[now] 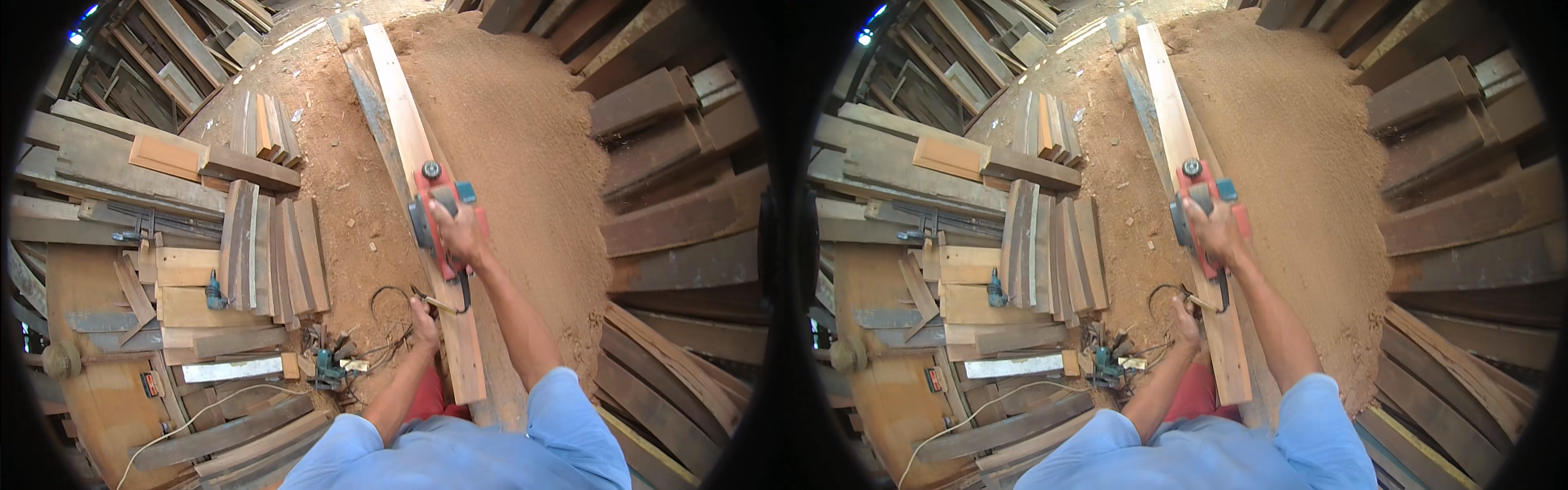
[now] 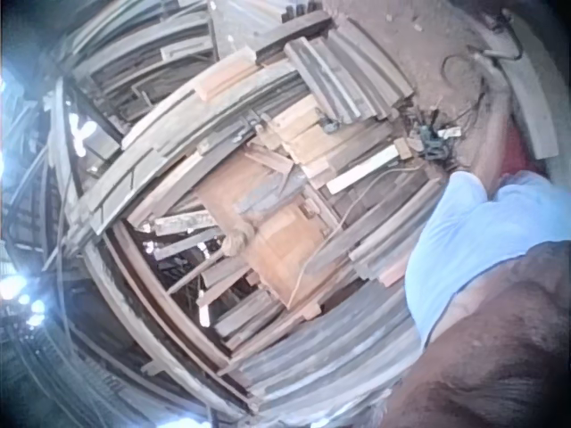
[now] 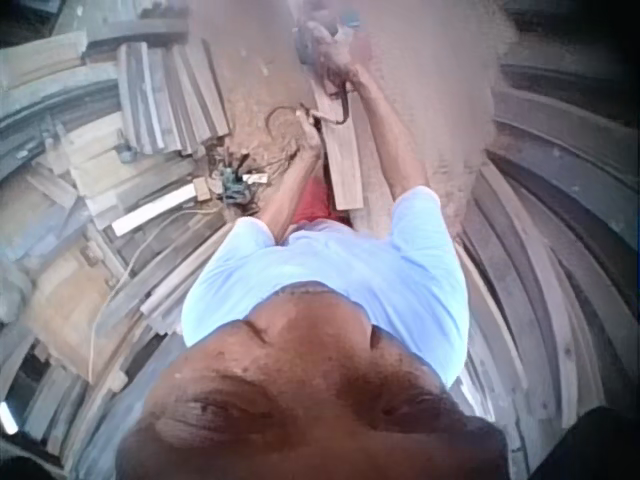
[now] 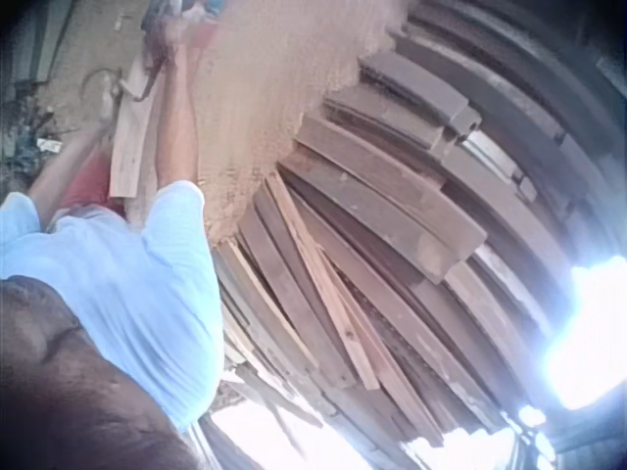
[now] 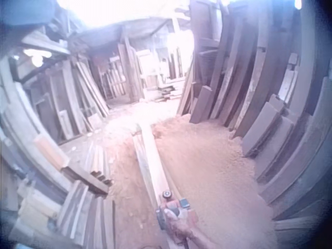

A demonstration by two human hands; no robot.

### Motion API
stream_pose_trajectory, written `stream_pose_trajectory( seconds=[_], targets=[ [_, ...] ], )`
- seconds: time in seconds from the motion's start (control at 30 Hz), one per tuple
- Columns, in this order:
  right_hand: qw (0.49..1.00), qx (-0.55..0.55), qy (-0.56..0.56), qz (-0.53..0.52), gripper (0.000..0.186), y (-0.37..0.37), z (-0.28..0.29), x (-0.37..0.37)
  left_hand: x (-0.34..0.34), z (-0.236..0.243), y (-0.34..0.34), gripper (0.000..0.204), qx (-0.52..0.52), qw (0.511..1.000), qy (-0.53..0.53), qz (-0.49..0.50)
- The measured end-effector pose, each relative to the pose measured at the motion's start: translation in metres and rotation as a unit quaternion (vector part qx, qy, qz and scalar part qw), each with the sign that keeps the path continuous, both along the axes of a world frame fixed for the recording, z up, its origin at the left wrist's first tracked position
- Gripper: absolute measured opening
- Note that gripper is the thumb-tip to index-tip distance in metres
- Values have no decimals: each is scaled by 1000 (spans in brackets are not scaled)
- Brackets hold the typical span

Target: The person uses an electric hand planer to smooth a wooden plank. They repeatedly glide the tool across the surface, lift the wood to check the progress, and use a square to measure the edge.

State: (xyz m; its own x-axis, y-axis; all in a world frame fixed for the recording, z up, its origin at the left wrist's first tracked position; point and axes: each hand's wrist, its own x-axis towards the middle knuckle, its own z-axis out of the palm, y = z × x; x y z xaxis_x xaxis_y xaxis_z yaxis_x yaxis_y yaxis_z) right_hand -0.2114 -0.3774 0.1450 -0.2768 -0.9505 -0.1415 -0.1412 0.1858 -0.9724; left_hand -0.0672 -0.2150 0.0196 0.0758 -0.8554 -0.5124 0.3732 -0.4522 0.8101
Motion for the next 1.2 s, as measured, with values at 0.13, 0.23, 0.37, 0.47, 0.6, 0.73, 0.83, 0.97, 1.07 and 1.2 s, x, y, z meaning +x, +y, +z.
stream_pose_trajectory(
  seconds=[0.13,0.23,0.37,0.47,0.6,0.73,0.83,0.97,1.07,1.2],
  targets=[
    [994,105,10,7,49,-146,39,-6,-7,-29,-7,64,-11,914,-354,-197],
    [990,79,114,-36,57,-250,33,-39,-23,18,-16,59,-31,928,-318,-190],
    [995,94,34,14,59,-314,41,-42,-24,26,-10,60,-45,924,-328,-191],
    [998,58,28,17,59,-309,43,-28,-22,33,-11,61,-15,926,-319,-200],
    [997,72,33,10,57,-275,51,-21,-20,22,-8,60,-52,912,-357,-196],
    [996,92,14,4,51,-210,46,-21,-23,2,-5,62,-44,897,-396,-194],
    [991,129,7,21,41,-130,47,-3,-26,-5,-7,65,-50,934,-326,-137],
    [994,93,-36,44,32,10,20,17,-5,-11,-26,80,128,991,30,32],
    [996,49,23,73,30,151,19,37,40,-23,5,88,248,934,224,123],
    [991,111,19,72,38,316,40,48,102,-43,83,82,263,939,218,40]
  ],
)
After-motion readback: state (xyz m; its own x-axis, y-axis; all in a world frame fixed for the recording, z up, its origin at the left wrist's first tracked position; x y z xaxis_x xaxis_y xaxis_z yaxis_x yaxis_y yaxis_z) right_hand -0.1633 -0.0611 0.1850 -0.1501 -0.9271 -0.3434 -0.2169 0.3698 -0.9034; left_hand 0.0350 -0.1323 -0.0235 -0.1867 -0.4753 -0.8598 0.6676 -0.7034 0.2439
